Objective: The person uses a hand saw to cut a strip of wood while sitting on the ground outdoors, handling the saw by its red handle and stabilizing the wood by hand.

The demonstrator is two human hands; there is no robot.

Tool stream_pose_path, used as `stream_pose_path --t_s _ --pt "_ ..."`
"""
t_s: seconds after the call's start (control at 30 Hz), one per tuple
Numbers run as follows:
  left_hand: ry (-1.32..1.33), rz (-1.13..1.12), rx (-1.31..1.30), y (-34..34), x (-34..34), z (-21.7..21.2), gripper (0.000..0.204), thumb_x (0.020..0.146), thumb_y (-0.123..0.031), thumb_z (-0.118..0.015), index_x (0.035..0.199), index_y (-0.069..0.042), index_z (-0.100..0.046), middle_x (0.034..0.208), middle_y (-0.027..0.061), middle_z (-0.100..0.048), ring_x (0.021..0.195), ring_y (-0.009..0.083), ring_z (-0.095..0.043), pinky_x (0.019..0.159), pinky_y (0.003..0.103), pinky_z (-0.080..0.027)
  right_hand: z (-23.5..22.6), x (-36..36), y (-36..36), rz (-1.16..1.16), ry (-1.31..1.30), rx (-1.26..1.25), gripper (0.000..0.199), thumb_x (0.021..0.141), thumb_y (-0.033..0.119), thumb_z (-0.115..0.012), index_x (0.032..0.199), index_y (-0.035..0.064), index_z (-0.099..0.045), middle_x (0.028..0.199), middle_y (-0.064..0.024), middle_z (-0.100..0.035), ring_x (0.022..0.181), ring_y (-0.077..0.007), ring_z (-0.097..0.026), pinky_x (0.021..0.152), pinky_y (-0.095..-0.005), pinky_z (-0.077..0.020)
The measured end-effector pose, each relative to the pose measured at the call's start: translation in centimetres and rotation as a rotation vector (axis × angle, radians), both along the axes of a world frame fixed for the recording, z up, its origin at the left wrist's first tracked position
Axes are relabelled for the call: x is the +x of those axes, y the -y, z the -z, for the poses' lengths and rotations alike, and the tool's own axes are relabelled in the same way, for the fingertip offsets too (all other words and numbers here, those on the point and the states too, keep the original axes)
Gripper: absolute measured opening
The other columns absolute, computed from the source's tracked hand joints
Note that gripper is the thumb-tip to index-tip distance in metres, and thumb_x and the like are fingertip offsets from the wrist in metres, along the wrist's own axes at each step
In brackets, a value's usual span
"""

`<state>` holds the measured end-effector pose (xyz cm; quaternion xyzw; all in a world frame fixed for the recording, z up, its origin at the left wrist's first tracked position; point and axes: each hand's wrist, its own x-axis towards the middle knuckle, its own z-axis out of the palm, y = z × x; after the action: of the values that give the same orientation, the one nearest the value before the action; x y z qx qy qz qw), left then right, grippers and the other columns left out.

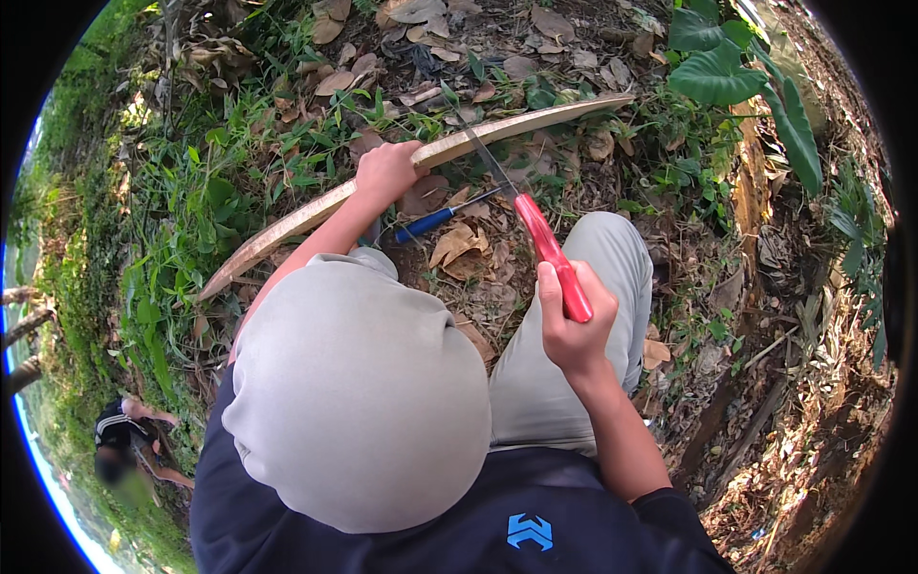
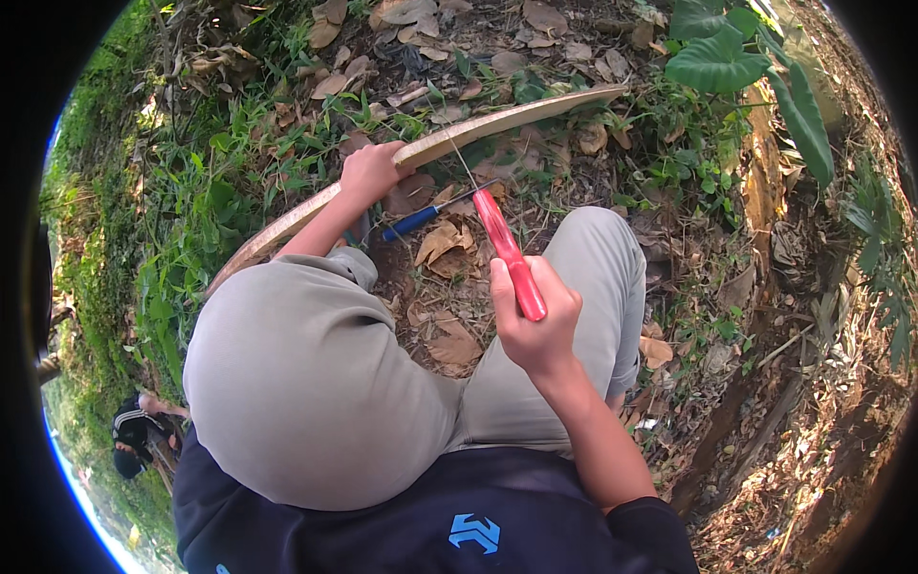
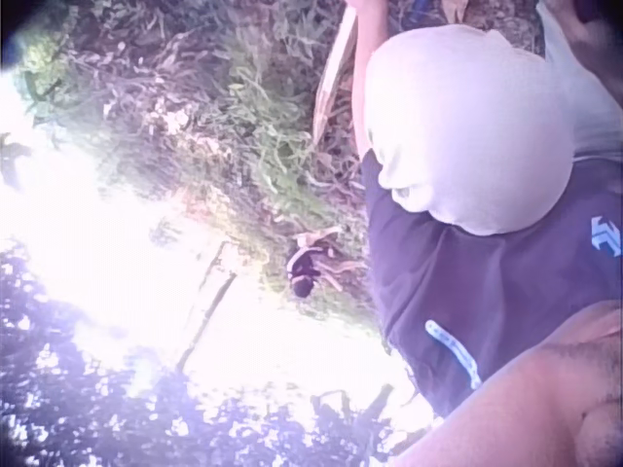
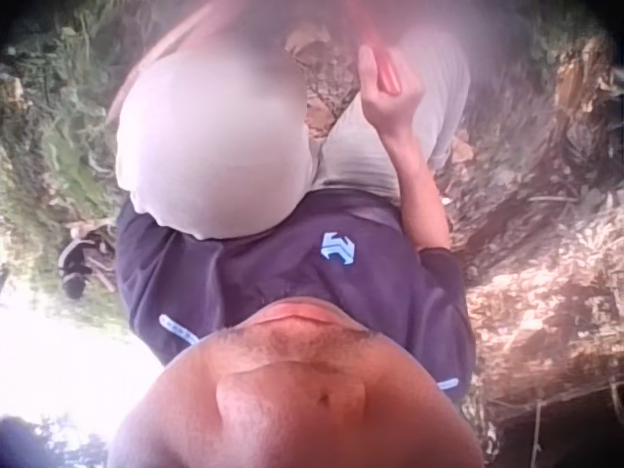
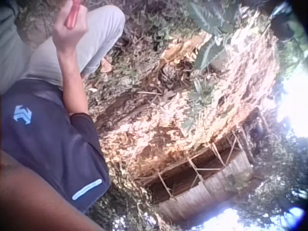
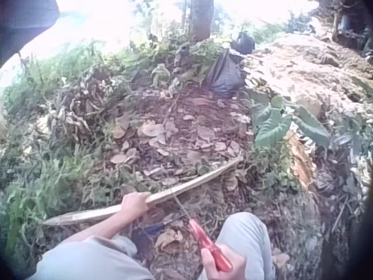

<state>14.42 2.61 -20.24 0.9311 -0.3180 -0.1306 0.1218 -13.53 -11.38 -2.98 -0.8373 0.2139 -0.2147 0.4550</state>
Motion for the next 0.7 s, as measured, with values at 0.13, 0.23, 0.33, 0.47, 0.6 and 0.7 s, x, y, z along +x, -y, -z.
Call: stream_pose_path --t_s 0.13,0.23,0.33,0.47,0.6,0.7 --pt "0.028 -0.01 0.039 0.3 -0.2 0.2 0.046 0.084 -0.049 -0.075 0.122 -0.023 -0.072 0.093 0.0142 -0.076 0.086 0.0348 -0.074 0.076 0.047 -0.059 0.5 1.8 0.7 -0.016 0.041 0.007 0.016 0.095 0.009 -0.071 0.083 0.001 -0.064 0.056 -0.0021 -0.054 0.046 -0.0071 -0.05 0.045 -0.0275 -0.0382" --pt "0.035 -0.017 0.022 0.4 -0.2 -0.3 0.045 0.083 -0.048 -0.075 0.121 -0.024 -0.073 0.093 0.0138 -0.076 0.085 0.0345 -0.074 0.076 0.046 -0.06 2.5 4.6 1.4 -0.024 0.108 -0.045 0.017 0.096 0.011 -0.07 0.083 0.0018 -0.064 0.056 -0.003 -0.054 0.045 -0.0091 -0.05 0.045 -0.0286 -0.0383" --pt "0.001 -0.008 0.043 0.7 0.1 -0.6 0.046 0.082 -0.048 -0.077 0.121 -0.024 -0.074 0.096 0.0133 -0.076 0.088 0.0338 -0.074 0.079 0.046 -0.059 4.2 5.2 1.5 -0.02 0.065 -0.02 0.019 0.096 0.013 -0.07 0.082 0.0028 -0.062 0.056 -0.0038 -0.054 0.045 -0.0109 -0.05 0.045 -0.0302 -0.0387" --pt "-0.024 -0.031 0.045 0.8 0.0 -0.7 0.048 0.08 -0.049 -0.078 0.121 -0.023 -0.074 0.1 0.0127 -0.076 0.093 0.0326 -0.074 0.082 0.046 -0.059 4.9 3.5 0.8 0.003 0.084 -0.031 0.018 0.096 0.01 -0.07 0.082 0.0026 -0.062 0.057 -0.0031 -0.054 0.046 -0.0106 -0.051 0.045 -0.0301 -0.0393" --pt "-0.029 -0.04 0.028 0.6 0.4 -0.8 0.05 0.079 -0.05 -0.08 0.121 -0.023 -0.075 0.102 0.0122 -0.076 0.093 0.0322 -0.074 0.082 0.046 -0.059 4.2 1.1 0.2 0.008 0.041 0.0 0.015 0.095 0.008 -0.07 0.083 0.0015 -0.063 0.059 -0.0015 -0.056 0.048 -0.0078 -0.052 0.046 -0.0276 -0.0403" --pt "-0.015 -0.057 0.019 0.5 0.1 -0.5 0.048 0.079 -0.049 -0.08 0.12 -0.024 -0.075 0.101 0.0118 -0.077 0.092 0.0326 -0.074 0.081 0.046 -0.059 3.4 3.1 0.7 -0.011 0.037 -0.026 0.016 0.096 0.011 -0.07 0.084 0.0017 -0.064 0.058 -0.0021 -0.055 0.047 -0.0083 -0.051 0.046 -0.0283 -0.0391"
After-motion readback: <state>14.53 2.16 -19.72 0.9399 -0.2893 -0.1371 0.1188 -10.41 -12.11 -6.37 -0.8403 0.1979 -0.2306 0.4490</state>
